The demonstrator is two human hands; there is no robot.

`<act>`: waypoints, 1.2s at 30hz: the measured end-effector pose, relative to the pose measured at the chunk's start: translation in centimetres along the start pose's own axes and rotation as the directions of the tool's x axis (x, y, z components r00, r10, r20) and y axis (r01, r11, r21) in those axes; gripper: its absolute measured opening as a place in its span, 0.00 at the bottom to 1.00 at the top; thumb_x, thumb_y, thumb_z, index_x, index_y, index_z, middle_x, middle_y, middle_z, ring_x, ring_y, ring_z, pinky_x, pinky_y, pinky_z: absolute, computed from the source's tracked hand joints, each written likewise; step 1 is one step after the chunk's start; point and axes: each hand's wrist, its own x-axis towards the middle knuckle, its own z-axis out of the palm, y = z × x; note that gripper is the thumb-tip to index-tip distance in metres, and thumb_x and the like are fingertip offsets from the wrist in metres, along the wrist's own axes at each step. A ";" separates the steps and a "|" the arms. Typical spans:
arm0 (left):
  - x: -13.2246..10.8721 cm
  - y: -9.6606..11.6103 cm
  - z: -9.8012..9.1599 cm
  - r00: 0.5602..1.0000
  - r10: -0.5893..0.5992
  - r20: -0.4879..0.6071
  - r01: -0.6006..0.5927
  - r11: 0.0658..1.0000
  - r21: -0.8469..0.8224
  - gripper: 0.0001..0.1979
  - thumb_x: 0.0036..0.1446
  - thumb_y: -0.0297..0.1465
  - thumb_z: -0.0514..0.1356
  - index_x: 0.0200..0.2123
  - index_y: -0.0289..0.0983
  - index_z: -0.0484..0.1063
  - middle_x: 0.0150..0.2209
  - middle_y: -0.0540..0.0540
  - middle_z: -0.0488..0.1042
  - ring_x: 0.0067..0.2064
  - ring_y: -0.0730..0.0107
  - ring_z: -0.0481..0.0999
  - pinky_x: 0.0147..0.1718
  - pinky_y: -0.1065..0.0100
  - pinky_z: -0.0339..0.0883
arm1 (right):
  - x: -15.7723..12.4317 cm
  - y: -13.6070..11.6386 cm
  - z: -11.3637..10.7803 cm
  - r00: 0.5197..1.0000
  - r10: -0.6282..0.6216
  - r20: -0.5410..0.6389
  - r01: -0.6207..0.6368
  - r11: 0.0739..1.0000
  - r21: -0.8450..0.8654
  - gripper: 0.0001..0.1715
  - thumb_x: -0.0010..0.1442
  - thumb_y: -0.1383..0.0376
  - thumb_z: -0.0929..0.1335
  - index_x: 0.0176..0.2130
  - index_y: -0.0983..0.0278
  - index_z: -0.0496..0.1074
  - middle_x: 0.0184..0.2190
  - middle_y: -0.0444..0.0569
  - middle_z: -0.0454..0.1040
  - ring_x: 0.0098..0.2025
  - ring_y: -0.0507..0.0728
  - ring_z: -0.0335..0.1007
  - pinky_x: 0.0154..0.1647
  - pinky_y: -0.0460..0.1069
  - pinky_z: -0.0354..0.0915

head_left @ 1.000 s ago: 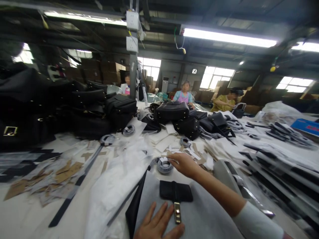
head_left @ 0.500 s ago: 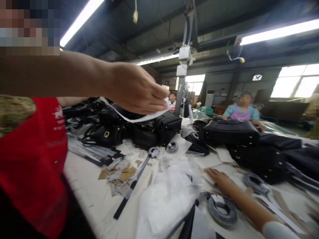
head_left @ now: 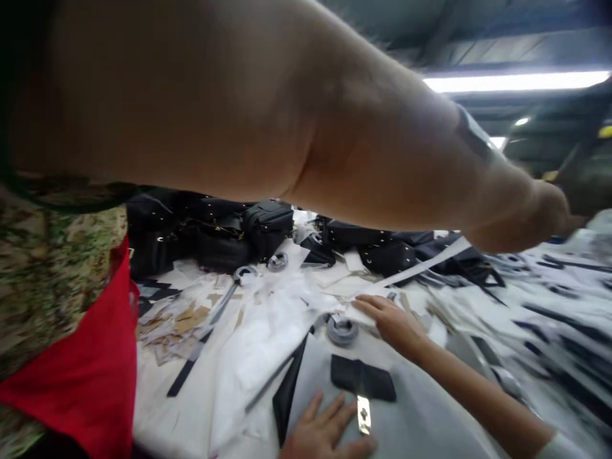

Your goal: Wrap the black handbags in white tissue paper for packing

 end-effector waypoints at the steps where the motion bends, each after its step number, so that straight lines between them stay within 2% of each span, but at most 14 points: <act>1: -0.1 0.2 -0.3 1.000 -0.006 0.012 0.006 0.999 -0.047 0.17 0.65 0.37 0.58 0.57 0.50 0.68 0.58 0.44 0.74 0.57 0.57 0.74 0.53 0.54 0.72 | -1.4 -1.3 -1.6 1.000 0.023 -0.014 -0.022 1.000 0.022 0.37 0.55 0.81 0.59 0.59 0.58 0.70 0.58 0.52 0.72 0.55 0.60 0.71 0.56 0.55 0.67; 4: -0.1 0.6 -1.3 0.988 -0.089 0.129 0.106 0.986 -0.131 0.26 0.62 0.31 0.60 0.62 0.51 0.63 0.64 0.42 0.66 0.62 0.53 0.68 0.57 0.45 0.66 | -4.8 -5.0 -6.5 0.995 0.079 -0.064 -0.071 0.989 0.132 0.36 0.57 0.80 0.60 0.60 0.57 0.67 0.56 0.50 0.73 0.53 0.57 0.73 0.53 0.50 0.69; 7: 0.0 0.7 -1.8 0.973 -0.100 0.208 0.133 0.979 -0.153 0.29 0.60 0.24 0.60 0.63 0.51 0.62 0.65 0.41 0.64 0.65 0.54 0.64 0.59 0.44 0.62 | -6.8 -8.2 -11.2 0.957 0.182 -0.227 -0.135 0.969 0.205 0.21 0.65 0.69 0.65 0.57 0.59 0.68 0.48 0.49 0.78 0.47 0.56 0.76 0.47 0.49 0.70; 10: -0.1 0.7 -1.7 0.975 -0.084 0.206 0.120 0.979 -0.166 0.29 0.62 0.24 0.59 0.63 0.49 0.62 0.66 0.40 0.63 0.65 0.55 0.63 0.60 0.45 0.61 | -7.8 -10.8 -13.5 0.917 0.284 -0.281 -0.242 0.954 0.174 0.15 0.64 0.60 0.69 0.49 0.62 0.72 0.38 0.49 0.80 0.35 0.56 0.77 0.37 0.47 0.69; 13: -0.4 0.7 -1.2 0.982 -0.080 0.173 0.107 0.982 -0.158 0.28 0.63 0.25 0.58 0.64 0.50 0.61 0.66 0.42 0.63 0.65 0.55 0.63 0.60 0.46 0.60 | -8.6 -12.0 -12.0 0.927 0.309 -0.212 -0.269 0.943 0.197 0.12 0.64 0.59 0.69 0.43 0.64 0.74 0.32 0.48 0.79 0.32 0.55 0.75 0.33 0.46 0.66; 17: -0.6 0.5 -0.9 0.982 -0.078 0.172 0.101 0.987 -0.127 0.27 0.64 0.25 0.56 0.64 0.51 0.61 0.66 0.43 0.63 0.65 0.56 0.64 0.60 0.46 0.60 | -10.0 -11.0 -7.0 0.958 0.285 0.010 -0.276 0.919 0.282 0.09 0.65 0.63 0.68 0.45 0.61 0.74 0.38 0.47 0.81 0.38 0.56 0.77 0.38 0.47 0.67; 19: -0.6 0.4 -0.9 0.983 -0.074 0.170 0.097 0.987 -0.129 0.27 0.64 0.27 0.56 0.65 0.52 0.60 0.66 0.44 0.63 0.65 0.56 0.64 0.61 0.47 0.60 | -10.7 -10.3 -5.3 0.960 0.266 0.087 -0.280 0.915 0.292 0.11 0.65 0.65 0.67 0.47 0.60 0.74 0.41 0.47 0.81 0.42 0.57 0.77 0.42 0.48 0.68; 23: -0.5 0.4 -1.1 0.981 -0.078 0.179 0.105 0.984 -0.142 0.28 0.64 0.27 0.56 0.64 0.53 0.60 0.66 0.45 0.63 0.65 0.57 0.64 0.61 0.48 0.59 | -11.3 -10.3 -5.1 0.967 0.254 0.033 -0.255 0.942 0.220 0.23 0.66 0.69 0.64 0.59 0.57 0.67 0.57 0.48 0.73 0.55 0.58 0.71 0.54 0.51 0.67; 25: -0.5 0.6 -1.2 0.975 -0.103 0.197 0.136 0.977 -0.163 0.28 0.64 0.27 0.56 0.64 0.54 0.61 0.65 0.46 0.65 0.63 0.57 0.68 0.60 0.50 0.62 | -11.2 -10.9 -5.3 0.983 0.181 0.037 -0.184 0.975 0.123 0.28 0.66 0.71 0.63 0.62 0.55 0.65 0.61 0.47 0.69 0.58 0.59 0.67 0.57 0.54 0.65; 28: -0.5 0.8 -1.5 0.959 -0.166 0.230 0.212 0.958 -0.194 0.26 0.65 0.30 0.57 0.64 0.55 0.61 0.60 0.48 0.72 0.56 0.60 0.75 0.54 0.59 0.68 | -11.1 -11.4 -4.6 0.988 0.085 0.128 -0.093 0.994 0.052 0.29 0.65 0.73 0.62 0.63 0.57 0.64 0.62 0.49 0.68 0.61 0.60 0.64 0.60 0.57 0.62; 31: -0.4 1.0 -1.8 0.947 -0.176 0.270 0.229 0.957 -0.179 0.26 0.64 0.31 0.58 0.64 0.53 0.62 0.51 0.46 0.78 0.47 0.61 0.80 0.48 0.61 0.72 | -11.6 -11.3 -3.0 0.969 0.096 0.230 -0.116 0.990 0.079 0.31 0.64 0.74 0.61 0.64 0.61 0.63 0.64 0.52 0.65 0.63 0.60 0.62 0.63 0.56 0.60; 33: -0.3 1.1 -2.0 0.944 -0.167 0.283 0.217 0.964 -0.155 0.26 0.62 0.30 0.60 0.63 0.52 0.64 0.43 0.46 0.80 0.42 0.61 0.81 0.43 0.62 0.74 | -12.1 -11.3 -2.3 0.956 0.097 0.278 -0.131 0.985 0.109 0.31 0.65 0.71 0.62 0.65 0.61 0.61 0.66 0.52 0.62 0.65 0.60 0.60 0.65 0.57 0.58; 36: -0.3 1.3 -2.1 0.945 -0.174 0.279 0.216 0.968 -0.128 0.24 0.61 0.30 0.62 0.60 0.51 0.67 0.38 0.47 0.80 0.37 0.61 0.81 0.40 0.63 0.74 | -12.9 -11.3 -1.9 0.945 0.084 0.315 -0.131 0.983 0.131 0.32 0.68 0.58 0.64 0.67 0.59 0.57 0.68 0.54 0.58 0.67 0.64 0.56 0.67 0.61 0.54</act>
